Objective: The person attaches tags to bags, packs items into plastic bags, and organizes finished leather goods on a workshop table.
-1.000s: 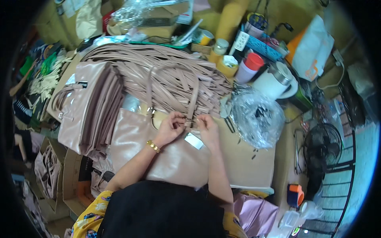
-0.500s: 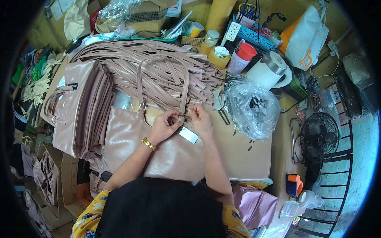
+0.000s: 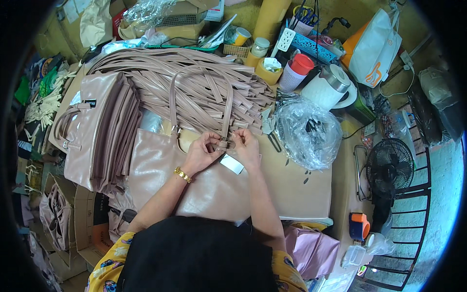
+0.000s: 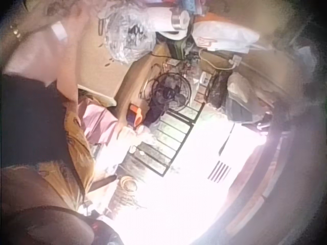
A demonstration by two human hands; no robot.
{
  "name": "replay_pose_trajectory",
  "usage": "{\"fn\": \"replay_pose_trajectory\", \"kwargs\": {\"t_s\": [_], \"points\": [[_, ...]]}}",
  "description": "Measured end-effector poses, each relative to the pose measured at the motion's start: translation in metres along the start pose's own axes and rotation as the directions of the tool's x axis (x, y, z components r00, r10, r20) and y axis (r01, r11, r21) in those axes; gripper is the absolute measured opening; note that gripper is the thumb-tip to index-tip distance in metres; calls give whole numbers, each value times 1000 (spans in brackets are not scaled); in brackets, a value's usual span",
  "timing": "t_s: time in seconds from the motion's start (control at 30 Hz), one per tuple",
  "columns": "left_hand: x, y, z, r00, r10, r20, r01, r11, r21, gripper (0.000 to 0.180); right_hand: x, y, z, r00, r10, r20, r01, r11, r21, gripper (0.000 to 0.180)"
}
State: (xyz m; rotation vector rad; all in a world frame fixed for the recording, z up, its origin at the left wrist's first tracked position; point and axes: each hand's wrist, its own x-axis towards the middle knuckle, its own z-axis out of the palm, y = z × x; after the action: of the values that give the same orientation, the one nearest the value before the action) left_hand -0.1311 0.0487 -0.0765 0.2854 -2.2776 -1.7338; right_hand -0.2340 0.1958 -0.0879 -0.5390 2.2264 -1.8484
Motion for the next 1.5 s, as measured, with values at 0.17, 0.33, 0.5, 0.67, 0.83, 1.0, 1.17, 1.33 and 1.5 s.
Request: {"fn": "replay_pose_trajectory", "kwargs": {"t_s": [0.17, 0.33, 0.5, 0.67, 0.83, 1.0, 1.17, 1.33, 1.5], "points": [[-1, 5, -2, 1000, -9, -4, 10, 1000, 28, 39, -1, -4, 1, 999, 13, 34, -10, 998, -69, 11], [-2, 3, -1, 1000, 11, -8, -11, 999, 41, 41, -6, -10, -1, 998, 18, 64, -6, 983, -184, 9], [-1, 3, 0, 997, 53, -52, -49, 996, 76, 39, -11, -22, 0, 994, -49, 96, 71, 969, -237, 9], [-1, 6, 6, 993, -47, -107, 57, 994, 89, 26, -10, -16, 2, 986, -114, 125, 148, 940, -307, 8], [-3, 5, -1, 994, 14, -106, -4, 996, 93, 22, -18, -33, 0, 990, -134, 30, 138, 965, -223, 11], [-16, 22, -23, 979, 162, -125, -107, 926, 361, 29, -37, -63, -1, 980, -123, 157, 147, 978, -146, 20], [-20, 53, -30, 997, -52, -48, 60, 978, 201, 31, -31, -50, 11, 905, -94, 415, 153, 982, -111, 22], [-31, 33, -13, 997, -75, -22, 78, 948, 308, 34, -22, -18, 12, 988, -79, 131, 67, 993, 95, 11], [-38, 34, 22, 979, 195, -63, -118, 785, 608, 32, -17, -16, 9, 1000, -8, 30, -2, 953, 304, 2]]}}
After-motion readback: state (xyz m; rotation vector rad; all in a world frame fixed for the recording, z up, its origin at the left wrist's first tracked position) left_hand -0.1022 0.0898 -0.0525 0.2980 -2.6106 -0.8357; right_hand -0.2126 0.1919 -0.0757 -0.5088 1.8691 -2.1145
